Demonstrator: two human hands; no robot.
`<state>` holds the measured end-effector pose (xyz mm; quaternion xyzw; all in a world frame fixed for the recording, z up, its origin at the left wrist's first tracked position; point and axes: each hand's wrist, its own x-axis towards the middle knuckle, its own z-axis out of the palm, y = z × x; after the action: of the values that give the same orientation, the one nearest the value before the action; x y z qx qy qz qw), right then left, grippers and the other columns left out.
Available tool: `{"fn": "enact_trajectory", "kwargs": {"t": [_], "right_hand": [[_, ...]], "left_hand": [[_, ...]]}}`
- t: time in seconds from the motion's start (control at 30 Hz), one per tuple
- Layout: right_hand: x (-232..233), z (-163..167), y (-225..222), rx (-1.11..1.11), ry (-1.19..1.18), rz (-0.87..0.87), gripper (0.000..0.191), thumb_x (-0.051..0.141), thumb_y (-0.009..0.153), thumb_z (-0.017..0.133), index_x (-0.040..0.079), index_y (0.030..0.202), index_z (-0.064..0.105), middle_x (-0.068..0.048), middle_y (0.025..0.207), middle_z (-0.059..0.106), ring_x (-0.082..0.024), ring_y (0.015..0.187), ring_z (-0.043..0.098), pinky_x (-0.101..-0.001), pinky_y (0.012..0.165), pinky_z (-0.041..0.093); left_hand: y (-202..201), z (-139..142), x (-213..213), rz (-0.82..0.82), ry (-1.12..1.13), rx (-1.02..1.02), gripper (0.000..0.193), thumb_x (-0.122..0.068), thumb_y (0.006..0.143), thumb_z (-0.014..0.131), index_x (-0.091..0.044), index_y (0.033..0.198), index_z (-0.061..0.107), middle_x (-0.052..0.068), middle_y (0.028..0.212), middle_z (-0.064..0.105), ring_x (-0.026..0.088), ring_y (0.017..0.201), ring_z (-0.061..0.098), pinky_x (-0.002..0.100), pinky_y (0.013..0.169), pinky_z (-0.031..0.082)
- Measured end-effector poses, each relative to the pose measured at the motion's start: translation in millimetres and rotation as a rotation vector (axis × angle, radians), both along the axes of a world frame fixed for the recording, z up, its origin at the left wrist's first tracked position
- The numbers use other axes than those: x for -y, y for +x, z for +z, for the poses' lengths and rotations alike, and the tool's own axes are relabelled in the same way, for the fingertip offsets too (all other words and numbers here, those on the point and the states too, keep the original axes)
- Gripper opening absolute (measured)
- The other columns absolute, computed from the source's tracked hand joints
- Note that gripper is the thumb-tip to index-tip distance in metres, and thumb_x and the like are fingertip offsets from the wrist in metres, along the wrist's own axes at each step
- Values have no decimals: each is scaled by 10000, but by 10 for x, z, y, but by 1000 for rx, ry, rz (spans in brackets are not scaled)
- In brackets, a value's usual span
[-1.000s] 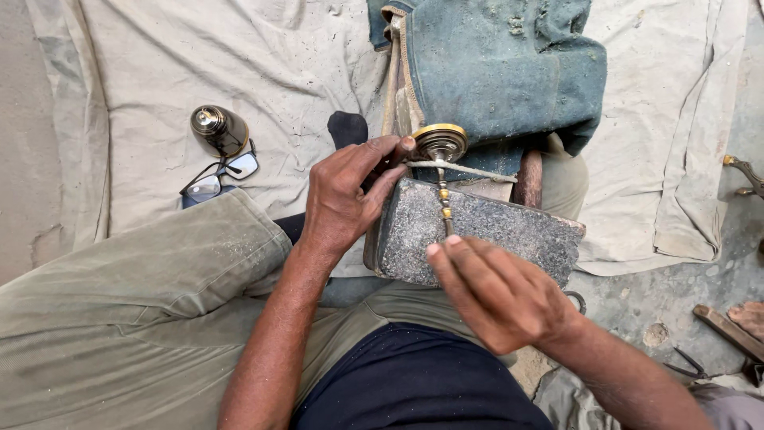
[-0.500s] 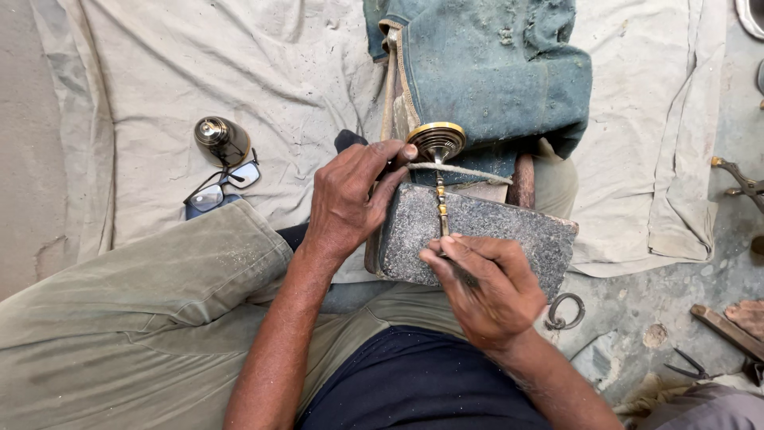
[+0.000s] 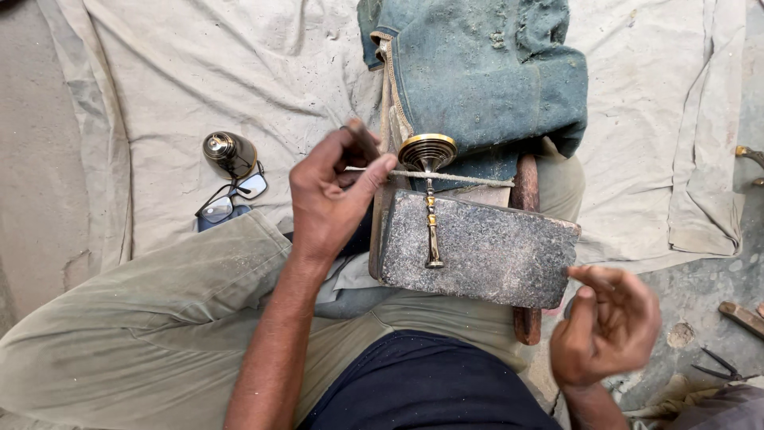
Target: The person sits on the floor and uses a hammer and punch to shape a brass lamp stem and base. They repeatedly strike the stem and then the base, repositioning the parts on a stone block between strikes.
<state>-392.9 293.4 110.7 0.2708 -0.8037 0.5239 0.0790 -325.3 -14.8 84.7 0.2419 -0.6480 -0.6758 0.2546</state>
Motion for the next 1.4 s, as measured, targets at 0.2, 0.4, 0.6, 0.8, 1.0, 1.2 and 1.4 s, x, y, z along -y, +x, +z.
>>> {"fn": "enact_trajectory", "kwargs": {"t": [0.2,0.4,0.6,0.8,1.0,1.2,1.4], "right_hand": [[-566,-740,42,477,660,39,636,-106,762,746,-36,1358,538,-226,1187,617,-302,1025,653,-403,843,571],[-741,-569,-324,885,-366,-84,778,-133,752,662,-10,1496,472,-157,1464,616,-174,1134,709,-243,775,620],[-497,-92,-932,749,-399,288,631,-135,894,678,23,1472,479,-203,1098,708,-183,901,739,-308,802,644],[-20,279,-1408,426,226,148,286,-129,941,745,-42,1162,587,-137,960,684,-167,856,711,-351,795,622],[561,578,-1486,205,414,324,205,-103,998,746,-14,1105,596,-93,983,675,-132,924,688,-285,858,603],[914,773,-1585,47,918,297,207,-62,938,747,0,1121,673,-108,877,679,-175,647,636,-333,567,555],[832,767,-1598,62,945,305,242,-34,919,734,8,1150,676,-111,915,676,-158,688,635,-318,630,560]], "left_hand": [[-142,233,39,-173,-224,-46,408,-113,970,802,-68,1347,651,46,1076,690,95,985,711,239,846,684],[-388,394,35,-239,-478,-8,443,-156,935,851,-137,1334,660,18,1057,735,81,928,742,248,797,662],[-481,333,79,-339,-632,-14,476,-142,928,831,-133,1363,639,48,1060,734,182,923,741,326,798,616],[-496,321,81,-324,-637,-25,481,-165,958,809,-135,1393,606,53,1125,716,184,970,738,335,836,622],[-508,347,54,-313,-734,38,468,-168,958,803,-152,1390,624,47,934,643,208,854,664,384,767,578],[-496,404,41,-323,-720,59,450,-140,950,799,-179,1362,619,52,993,650,226,903,675,395,791,573],[-548,387,9,-300,-725,87,456,-153,924,806,-136,1336,611,62,985,665,220,881,691,371,766,592]]}}
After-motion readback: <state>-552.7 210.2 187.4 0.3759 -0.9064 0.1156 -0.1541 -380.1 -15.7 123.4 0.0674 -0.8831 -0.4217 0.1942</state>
